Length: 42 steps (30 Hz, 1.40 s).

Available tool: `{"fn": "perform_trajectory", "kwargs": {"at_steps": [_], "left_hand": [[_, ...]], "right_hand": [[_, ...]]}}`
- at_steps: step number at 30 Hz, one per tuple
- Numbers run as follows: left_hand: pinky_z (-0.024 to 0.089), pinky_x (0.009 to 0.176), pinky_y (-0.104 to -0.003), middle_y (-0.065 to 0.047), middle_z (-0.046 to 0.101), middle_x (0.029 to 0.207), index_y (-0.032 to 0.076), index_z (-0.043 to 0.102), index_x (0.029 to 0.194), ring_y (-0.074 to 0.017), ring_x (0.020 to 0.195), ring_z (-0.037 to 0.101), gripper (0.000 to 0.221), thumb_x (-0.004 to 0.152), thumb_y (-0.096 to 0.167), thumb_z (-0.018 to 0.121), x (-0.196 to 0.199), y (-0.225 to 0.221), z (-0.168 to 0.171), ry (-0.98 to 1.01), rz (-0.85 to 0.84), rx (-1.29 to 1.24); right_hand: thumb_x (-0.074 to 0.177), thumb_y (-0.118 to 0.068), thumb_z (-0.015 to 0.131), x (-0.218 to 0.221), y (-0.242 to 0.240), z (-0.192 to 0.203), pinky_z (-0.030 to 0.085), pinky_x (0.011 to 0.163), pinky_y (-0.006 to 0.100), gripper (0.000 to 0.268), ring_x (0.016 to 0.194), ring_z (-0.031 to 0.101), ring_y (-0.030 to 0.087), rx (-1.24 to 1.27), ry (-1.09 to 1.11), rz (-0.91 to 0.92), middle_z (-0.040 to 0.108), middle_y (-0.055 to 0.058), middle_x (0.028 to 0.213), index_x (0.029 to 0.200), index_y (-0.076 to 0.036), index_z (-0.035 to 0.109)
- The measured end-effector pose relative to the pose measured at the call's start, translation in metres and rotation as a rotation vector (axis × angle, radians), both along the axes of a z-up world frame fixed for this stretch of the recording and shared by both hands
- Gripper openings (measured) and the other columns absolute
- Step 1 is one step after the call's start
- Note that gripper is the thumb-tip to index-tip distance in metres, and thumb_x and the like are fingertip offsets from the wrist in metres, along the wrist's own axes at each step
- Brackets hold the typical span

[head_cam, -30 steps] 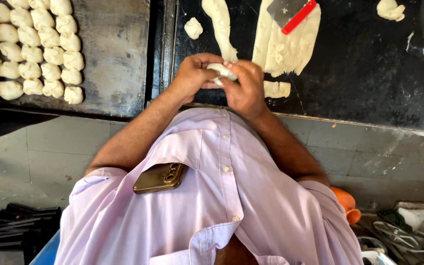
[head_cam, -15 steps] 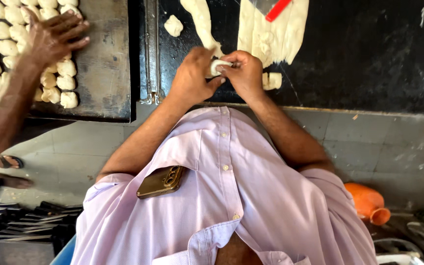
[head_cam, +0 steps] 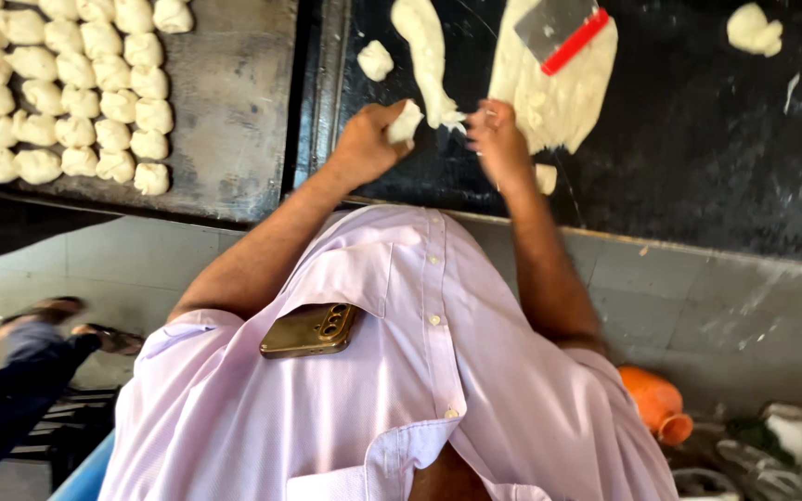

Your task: The person tears small sections of dough from a longer strip, rolls them by hand into small balls, and places them onto metal baking trays. The person also dips their fingers into a cup of oil and spreads it onto the trays and dough pieces.

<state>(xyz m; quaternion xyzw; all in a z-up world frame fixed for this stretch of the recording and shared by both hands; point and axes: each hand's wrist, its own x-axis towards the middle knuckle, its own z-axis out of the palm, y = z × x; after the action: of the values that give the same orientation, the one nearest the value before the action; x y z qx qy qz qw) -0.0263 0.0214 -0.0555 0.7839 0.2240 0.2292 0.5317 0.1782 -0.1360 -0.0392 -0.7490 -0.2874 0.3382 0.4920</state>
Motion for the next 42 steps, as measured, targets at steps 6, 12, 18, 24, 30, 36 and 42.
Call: {"fn": "perform_trajectory", "kwargs": {"at_steps": [6,12,18,24,30,36,42], "left_hand": [[0.058,0.082,-0.045,-0.018,0.075,0.110,0.012,0.054,0.143,-0.0363,0.101,0.073,0.070,0.077,0.005,0.077,-0.008,-0.008,0.026,0.141,0.024,-0.156],[0.059,0.077,-0.045,-0.014,0.077,0.099,0.009,0.068,0.118,-0.0345,0.092,0.075,0.045,0.078,0.019,0.087,-0.006,-0.019,0.011,0.076,0.169,0.019],[0.069,0.067,-0.046,-0.020,0.075,0.099,-0.003,0.068,0.115,-0.0322,0.082,0.078,0.033,0.082,0.002,0.069,0.014,-0.024,-0.009,-0.171,0.253,-1.145],[0.067,0.071,-0.046,-0.019,0.074,0.103,-0.002,0.065,0.125,-0.0342,0.084,0.077,0.040,0.086,0.002,0.060,0.002,-0.026,-0.008,-0.192,0.287,-1.285],[0.061,0.073,-0.032,-0.007,0.079,0.089,0.004,0.079,0.092,-0.0196,0.081,0.074,0.017,0.083,0.007,0.065,0.000,-0.037,-0.007,-0.065,0.263,-0.612],[0.055,0.082,-0.032,-0.006,0.078,0.089,0.008,0.079,0.090,-0.0176,0.089,0.072,0.015,0.076,0.009,0.074,-0.022,-0.001,-0.049,-0.004,0.474,-0.699],[0.055,0.085,-0.032,-0.006,0.078,0.091,0.007,0.078,0.090,-0.0175,0.091,0.072,0.014,0.077,0.012,0.074,-0.048,0.014,-0.086,-0.008,0.510,-0.740]], "right_hand": [[0.107,-0.025,0.065,-0.045,0.028,0.002,0.059,0.064,0.027,0.024,0.076,0.069,0.010,-0.133,-0.194,0.098,0.073,0.007,0.091,0.114,-0.002,0.068],[0.095,-0.009,0.078,-0.061,0.053,0.072,0.055,0.070,0.035,0.013,0.078,0.068,0.020,-0.108,-0.661,0.430,0.070,0.009,0.086,0.101,0.000,0.071],[0.099,0.001,0.075,-0.088,0.032,0.071,0.056,0.094,0.046,0.018,0.106,0.064,0.036,0.445,-1.282,0.704,0.067,0.017,0.114,0.116,0.005,0.072],[0.095,0.000,0.078,-0.082,0.024,0.065,0.054,0.097,0.046,0.014,0.111,0.063,0.034,0.511,-1.234,0.711,0.067,0.014,0.119,0.109,-0.002,0.074],[0.095,-0.006,0.082,-0.084,0.032,0.037,0.053,0.094,0.045,0.031,0.108,0.065,0.038,0.311,-0.917,0.546,0.066,0.018,0.116,0.122,0.005,0.070],[0.087,0.003,0.081,-0.068,0.014,-0.008,0.056,0.081,0.032,0.036,0.094,0.069,0.023,0.094,-0.330,0.337,0.071,0.016,0.111,0.120,0.007,0.069],[0.093,0.008,0.072,-0.031,-0.003,-0.059,0.060,0.094,0.028,0.031,0.101,0.071,0.019,0.134,0.111,0.077,0.071,0.016,0.115,0.123,0.010,0.064]]}}
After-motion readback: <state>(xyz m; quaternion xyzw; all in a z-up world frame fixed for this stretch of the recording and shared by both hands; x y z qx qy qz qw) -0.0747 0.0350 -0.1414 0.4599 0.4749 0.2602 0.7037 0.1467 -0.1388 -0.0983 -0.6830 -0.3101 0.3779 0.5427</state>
